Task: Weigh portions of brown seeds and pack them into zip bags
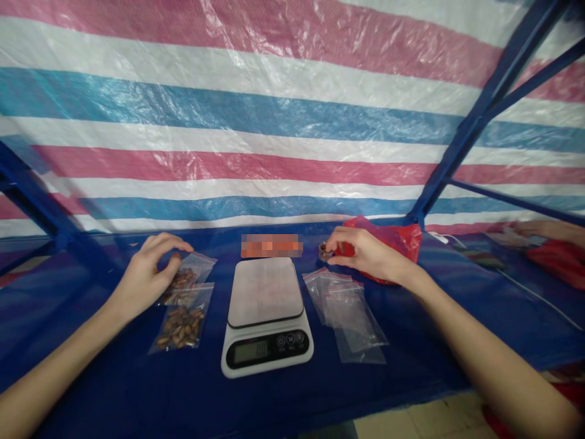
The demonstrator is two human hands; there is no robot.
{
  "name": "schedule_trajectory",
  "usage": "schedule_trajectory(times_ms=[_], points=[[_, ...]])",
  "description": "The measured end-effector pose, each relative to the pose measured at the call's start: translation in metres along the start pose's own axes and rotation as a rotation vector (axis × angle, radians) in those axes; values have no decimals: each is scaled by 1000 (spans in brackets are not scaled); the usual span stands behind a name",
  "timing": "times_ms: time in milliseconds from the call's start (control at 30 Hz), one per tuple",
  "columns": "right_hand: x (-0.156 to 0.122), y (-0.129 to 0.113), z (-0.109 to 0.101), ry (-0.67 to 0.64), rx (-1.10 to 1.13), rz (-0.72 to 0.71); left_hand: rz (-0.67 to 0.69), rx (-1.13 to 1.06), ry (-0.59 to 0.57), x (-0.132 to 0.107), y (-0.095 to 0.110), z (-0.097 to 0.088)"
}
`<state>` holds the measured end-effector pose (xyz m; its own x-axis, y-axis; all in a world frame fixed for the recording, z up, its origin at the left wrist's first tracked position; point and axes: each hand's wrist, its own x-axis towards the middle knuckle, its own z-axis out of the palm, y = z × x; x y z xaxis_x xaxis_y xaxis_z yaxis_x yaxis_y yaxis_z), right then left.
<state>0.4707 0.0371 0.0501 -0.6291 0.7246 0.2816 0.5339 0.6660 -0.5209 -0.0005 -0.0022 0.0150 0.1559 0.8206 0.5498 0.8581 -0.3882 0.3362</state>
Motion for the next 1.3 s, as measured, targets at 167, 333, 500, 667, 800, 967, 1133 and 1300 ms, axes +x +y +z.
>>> schedule_trajectory(times_ms=[167,333,500,667,800,967,1133,1300], points=[[1,-20,14,-98,112,-86,-1,71,-18,1,-1,-2],[-5,-44,40,-214,222,-161,-24,89,-27,1,-5,-4],[-13,-62,53,-449,281,-263,-49,93,-8,1,-7,-5],[-16,-68,60,-450,243,-288,-72,77,-9,1,-11,-4],[-16,-69,64,-386,226,-334,-71,62,8,-1,-15,-2],[-19,-67,65,-355,149,-332,-78,50,6,-3,-9,0],[-21,-70,65,-322,-25,-424,-110,19,-12,-5,1,0],[-23,-72,66,-330,-89,-425,-134,15,-9,-5,-1,0]])
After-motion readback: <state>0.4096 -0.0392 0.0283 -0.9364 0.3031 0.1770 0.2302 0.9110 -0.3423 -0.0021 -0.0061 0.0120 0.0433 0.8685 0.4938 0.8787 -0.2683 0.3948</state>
